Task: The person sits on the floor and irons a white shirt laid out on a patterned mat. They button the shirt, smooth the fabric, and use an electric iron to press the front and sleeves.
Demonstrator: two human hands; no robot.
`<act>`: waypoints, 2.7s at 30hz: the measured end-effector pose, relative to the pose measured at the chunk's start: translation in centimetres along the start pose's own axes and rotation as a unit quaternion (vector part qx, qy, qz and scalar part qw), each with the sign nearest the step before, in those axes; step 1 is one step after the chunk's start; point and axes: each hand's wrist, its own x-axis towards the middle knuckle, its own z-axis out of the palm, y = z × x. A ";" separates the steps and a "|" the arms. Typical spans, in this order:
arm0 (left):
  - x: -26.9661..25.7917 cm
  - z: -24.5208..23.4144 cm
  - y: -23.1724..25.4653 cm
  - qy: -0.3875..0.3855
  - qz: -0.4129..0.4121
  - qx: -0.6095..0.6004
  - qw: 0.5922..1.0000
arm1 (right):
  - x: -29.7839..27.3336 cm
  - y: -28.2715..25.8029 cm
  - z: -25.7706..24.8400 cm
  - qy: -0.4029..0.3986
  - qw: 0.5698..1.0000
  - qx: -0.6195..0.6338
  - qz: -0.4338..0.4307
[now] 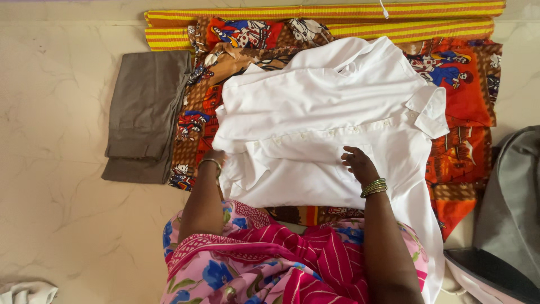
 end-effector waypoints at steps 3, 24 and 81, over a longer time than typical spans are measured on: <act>-2.9 4.7 0.2 -0.136 -0.076 0.064 0.986 | -0.3 -0.3 -0.1 0.001 1.000 0.008 -0.018; -3.9 -1.1 -3.8 -0.043 -0.057 0.210 0.975 | 0.8 1.6 -2.9 0.009 0.999 -0.024 -0.043; -11.2 9.2 -6.4 0.014 0.126 0.475 0.871 | -5.8 7.4 1.5 -0.103 0.854 -0.497 -0.110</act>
